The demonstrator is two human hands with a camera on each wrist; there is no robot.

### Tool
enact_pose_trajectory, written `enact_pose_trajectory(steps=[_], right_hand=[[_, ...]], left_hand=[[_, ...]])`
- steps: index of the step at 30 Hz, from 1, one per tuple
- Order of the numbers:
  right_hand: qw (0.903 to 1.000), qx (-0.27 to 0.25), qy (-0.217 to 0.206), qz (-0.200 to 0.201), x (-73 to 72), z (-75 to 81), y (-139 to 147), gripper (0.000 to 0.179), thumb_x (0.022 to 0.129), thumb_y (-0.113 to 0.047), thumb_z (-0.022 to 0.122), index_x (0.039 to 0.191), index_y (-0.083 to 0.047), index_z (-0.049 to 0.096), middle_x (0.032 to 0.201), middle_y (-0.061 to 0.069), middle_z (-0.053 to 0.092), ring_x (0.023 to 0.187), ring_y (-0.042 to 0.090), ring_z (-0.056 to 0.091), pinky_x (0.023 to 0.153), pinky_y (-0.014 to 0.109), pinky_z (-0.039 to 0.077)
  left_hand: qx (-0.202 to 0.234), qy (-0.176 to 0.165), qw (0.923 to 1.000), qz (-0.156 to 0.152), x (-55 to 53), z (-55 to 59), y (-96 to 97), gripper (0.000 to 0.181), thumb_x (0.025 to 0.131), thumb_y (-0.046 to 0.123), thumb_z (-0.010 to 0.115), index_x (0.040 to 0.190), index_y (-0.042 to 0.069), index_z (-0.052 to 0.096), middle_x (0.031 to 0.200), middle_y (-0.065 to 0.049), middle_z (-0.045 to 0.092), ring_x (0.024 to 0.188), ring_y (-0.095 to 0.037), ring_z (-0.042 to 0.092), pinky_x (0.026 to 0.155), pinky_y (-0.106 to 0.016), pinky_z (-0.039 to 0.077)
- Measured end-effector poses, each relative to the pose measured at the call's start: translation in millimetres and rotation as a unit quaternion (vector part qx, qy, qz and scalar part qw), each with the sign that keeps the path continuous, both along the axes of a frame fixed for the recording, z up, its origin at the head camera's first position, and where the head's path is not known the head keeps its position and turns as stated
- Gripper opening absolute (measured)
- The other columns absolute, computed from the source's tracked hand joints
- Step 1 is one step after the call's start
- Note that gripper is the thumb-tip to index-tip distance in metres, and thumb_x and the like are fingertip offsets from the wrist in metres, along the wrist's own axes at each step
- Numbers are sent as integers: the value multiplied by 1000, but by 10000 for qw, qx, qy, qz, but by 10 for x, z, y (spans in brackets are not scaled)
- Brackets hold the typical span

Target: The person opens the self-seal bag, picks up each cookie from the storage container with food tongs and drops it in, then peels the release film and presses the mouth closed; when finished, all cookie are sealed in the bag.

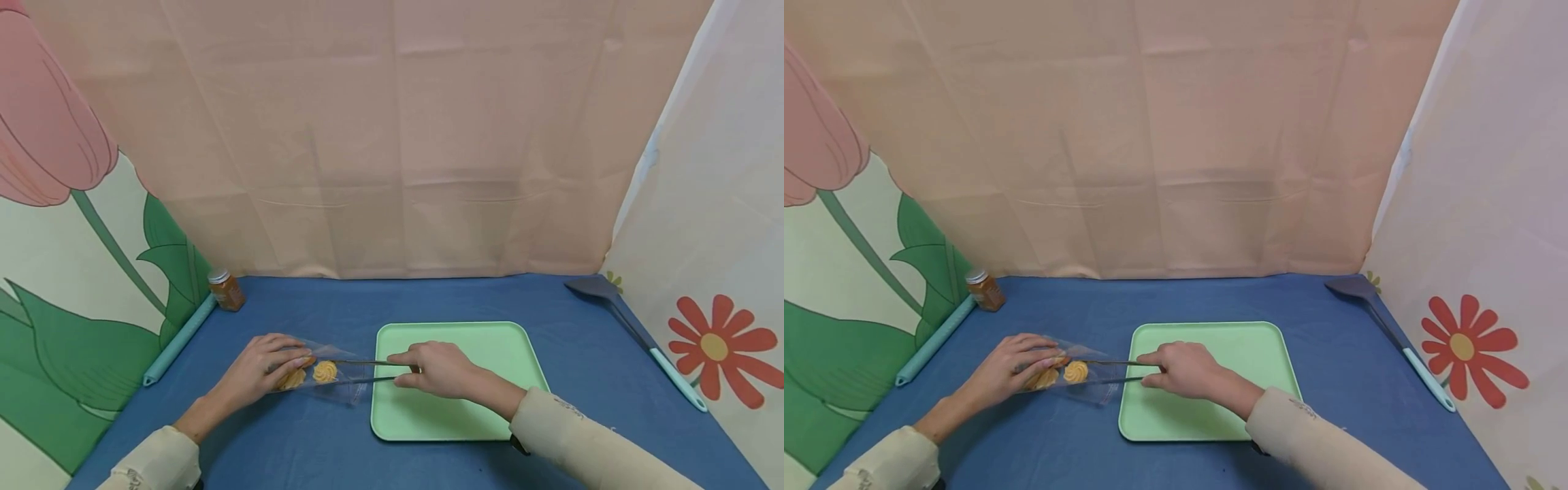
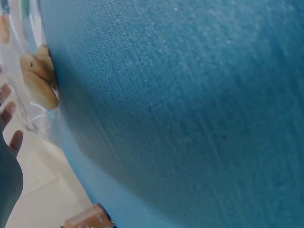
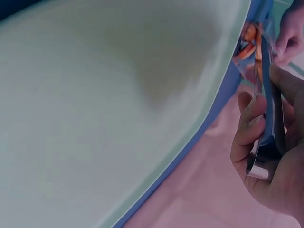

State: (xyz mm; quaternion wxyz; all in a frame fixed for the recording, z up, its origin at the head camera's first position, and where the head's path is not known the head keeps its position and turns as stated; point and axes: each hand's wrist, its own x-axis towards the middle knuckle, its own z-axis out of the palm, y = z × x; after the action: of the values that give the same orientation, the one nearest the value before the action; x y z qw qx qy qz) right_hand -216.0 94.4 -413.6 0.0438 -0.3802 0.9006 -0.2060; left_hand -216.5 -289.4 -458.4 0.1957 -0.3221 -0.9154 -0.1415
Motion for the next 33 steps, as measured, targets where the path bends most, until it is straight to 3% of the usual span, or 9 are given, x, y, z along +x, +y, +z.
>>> enact_pose_trajectory(steps=[7,16,23,33], right_hand=[[9999,-66,-111,-56,-25,-6,-191,41,95,-37,69,135,-26,66,75,-12,58,54,0,43,44,22,31],[9994,43,-203,-270,-40,-7,-414,40,95,-38,69,133,-26,67,79,-11,63,56,0,46,44,22,34],[9987,197,-230,-416,-43,4,-589,41,95,-40,68,135,-29,66,61,-11,51,48,4,41,41,22,27],[9980,261,-338,-458,-42,-20,-746,42,97,-41,65,137,-30,63,47,-8,44,40,5,30,40,21,20]], left_hand=[[-8,96,10000,-14,-20,-13,-3,23,95,24,70,117,26,76,120,5,71,116,-20,60,98,-52,42],[37,81,10000,44,-20,-11,-3,24,93,23,72,116,26,76,121,5,71,117,-20,60,98,-52,42],[45,52,9999,74,-25,-16,3,22,94,25,71,115,26,77,122,4,71,118,-21,60,99,-53,42],[37,211,9997,-78,-27,6,4,26,92,21,72,117,28,76,119,4,72,115,-21,61,95,-52,44]])
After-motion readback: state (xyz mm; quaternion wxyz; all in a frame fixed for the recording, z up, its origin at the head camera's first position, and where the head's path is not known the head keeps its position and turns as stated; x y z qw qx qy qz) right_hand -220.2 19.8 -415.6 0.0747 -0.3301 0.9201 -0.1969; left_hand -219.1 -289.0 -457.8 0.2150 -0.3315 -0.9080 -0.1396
